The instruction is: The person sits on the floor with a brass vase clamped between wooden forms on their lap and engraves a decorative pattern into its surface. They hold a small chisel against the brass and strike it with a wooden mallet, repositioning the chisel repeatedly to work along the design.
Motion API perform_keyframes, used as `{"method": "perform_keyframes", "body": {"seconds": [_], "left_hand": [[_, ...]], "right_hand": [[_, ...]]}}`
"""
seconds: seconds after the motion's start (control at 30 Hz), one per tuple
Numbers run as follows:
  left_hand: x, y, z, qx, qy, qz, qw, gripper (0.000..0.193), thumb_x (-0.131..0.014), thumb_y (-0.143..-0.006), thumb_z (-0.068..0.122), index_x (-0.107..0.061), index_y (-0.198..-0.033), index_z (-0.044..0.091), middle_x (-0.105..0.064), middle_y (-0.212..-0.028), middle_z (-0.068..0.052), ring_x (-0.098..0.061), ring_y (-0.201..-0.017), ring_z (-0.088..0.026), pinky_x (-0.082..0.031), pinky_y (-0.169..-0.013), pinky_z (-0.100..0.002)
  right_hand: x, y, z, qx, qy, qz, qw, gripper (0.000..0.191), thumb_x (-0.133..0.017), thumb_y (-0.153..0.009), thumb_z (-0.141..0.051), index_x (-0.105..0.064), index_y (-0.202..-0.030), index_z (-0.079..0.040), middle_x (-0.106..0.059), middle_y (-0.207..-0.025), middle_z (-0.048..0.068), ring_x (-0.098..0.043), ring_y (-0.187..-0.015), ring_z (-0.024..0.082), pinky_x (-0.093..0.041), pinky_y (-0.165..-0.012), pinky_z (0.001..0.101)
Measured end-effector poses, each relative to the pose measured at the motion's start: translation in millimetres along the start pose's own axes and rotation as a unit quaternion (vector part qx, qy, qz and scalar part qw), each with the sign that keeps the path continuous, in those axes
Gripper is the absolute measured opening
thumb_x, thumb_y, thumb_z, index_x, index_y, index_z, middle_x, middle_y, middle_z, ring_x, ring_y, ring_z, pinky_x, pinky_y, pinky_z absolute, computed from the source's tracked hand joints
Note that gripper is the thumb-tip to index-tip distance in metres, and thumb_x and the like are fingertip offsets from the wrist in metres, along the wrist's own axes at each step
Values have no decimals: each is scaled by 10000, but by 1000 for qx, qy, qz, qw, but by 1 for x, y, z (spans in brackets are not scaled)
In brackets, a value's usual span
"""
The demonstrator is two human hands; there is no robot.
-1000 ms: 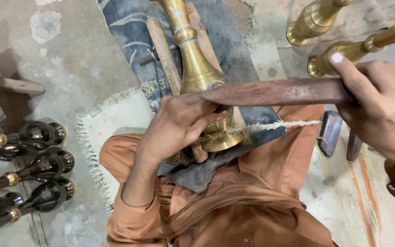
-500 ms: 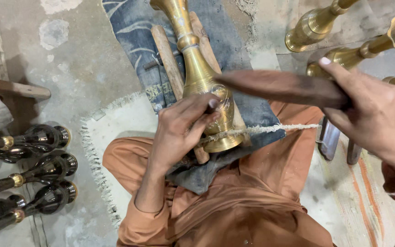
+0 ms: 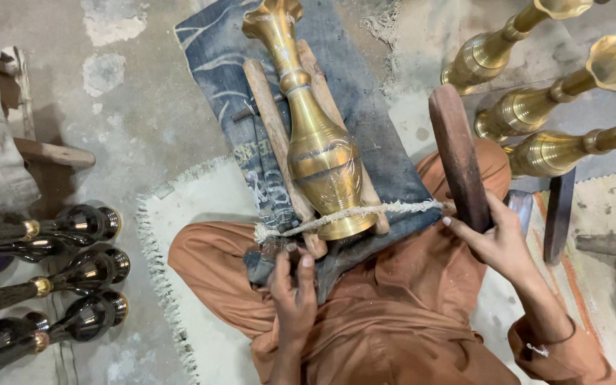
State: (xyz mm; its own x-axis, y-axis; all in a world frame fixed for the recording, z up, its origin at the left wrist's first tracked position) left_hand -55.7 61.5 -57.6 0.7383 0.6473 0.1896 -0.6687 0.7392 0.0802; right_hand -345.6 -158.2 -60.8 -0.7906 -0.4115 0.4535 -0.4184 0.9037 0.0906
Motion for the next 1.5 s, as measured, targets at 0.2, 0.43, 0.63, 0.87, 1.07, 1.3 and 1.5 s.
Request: {"method": "perform_keyframes", "body": {"seconds": [0.2,0.43,0.63,0.87,1.07,1.3,1.5], "left_hand": [[-16,5,48,-248,-176,5,953,237,-715,-977,198,-575,-962,7,-659,-1038,-145,-674,-881,-304,-547,-751,-387],[-39,-8,99,-426,-302,27,853,182,-754,-932,106,-602,-1001,34,-645,-1221,-111,-689,-1086,-337,-592,-885,-415],[-41,-16,92,-398,-284,-2,872,211,-733,-806,-2,-620,-982,24,-665,-1255,-118,-689,-1009,-314,-583,-796,-416],[-41,-8,69,-321,-272,-11,907,284,-675,-702,-76,-625,-965,16,-678,-1209,-96,-699,-982,-329,-577,-775,-439],[-35,-9,67,-284,-251,-20,925,235,-739,-729,-49,-619,-922,9,-695,-1177,-93,-712,-970,-301,-570,-761,-423],[-8,-26,75,-179,-121,-97,971,263,-841,-825,128,-600,-849,26,-703,-1003,-94,-703,-868,-237,-575,-715,-369],[12,-73,60,52,-25,-33,998,165,-637,-986,101,-559,-1094,4,-667,-971,-45,-681,-899,-141,-562,-813,-305]], "right_hand": [[0,4,25,-60,33,11,998,516,-821,-813,-129,-634,-1277,0,-669,-914,37,-588,-804,86,-511,-712,269],[10,9,19,-120,46,29,991,392,-804,-848,-131,-666,-1193,-5,-735,-906,44,-655,-815,94,-534,-733,285],[15,4,-8,-61,31,49,996,414,-815,-835,-125,-670,-1204,-9,-744,-1007,33,-657,-895,78,-539,-808,264],[10,-11,-29,-41,39,6,998,423,-804,-824,-126,-670,-1209,-13,-764,-1002,35,-685,-910,82,-551,-817,270],[19,-25,-25,-106,75,-10,991,363,-823,-835,-120,-675,-1138,12,-743,-875,44,-667,-757,111,-543,-685,300],[0,-30,-17,-194,-146,-96,965,388,-791,-821,-89,-634,-1164,1,-720,-862,68,-667,-709,129,-566,-648,295],[26,-44,-49,-171,-119,-126,970,555,-776,-778,-51,-620,-1309,-14,-746,-951,71,-673,-822,121,-543,-735,293]]}}
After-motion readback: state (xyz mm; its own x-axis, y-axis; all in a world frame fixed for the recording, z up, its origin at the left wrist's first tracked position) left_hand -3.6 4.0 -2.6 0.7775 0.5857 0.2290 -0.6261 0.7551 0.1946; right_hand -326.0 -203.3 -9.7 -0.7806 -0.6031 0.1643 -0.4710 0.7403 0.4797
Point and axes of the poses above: each hand's wrist, its own y-axis away from the middle knuckle, its own x-axis out of the back of the hand, z = x × y, the point moved 7 cm from there along -y, towards the middle knuckle
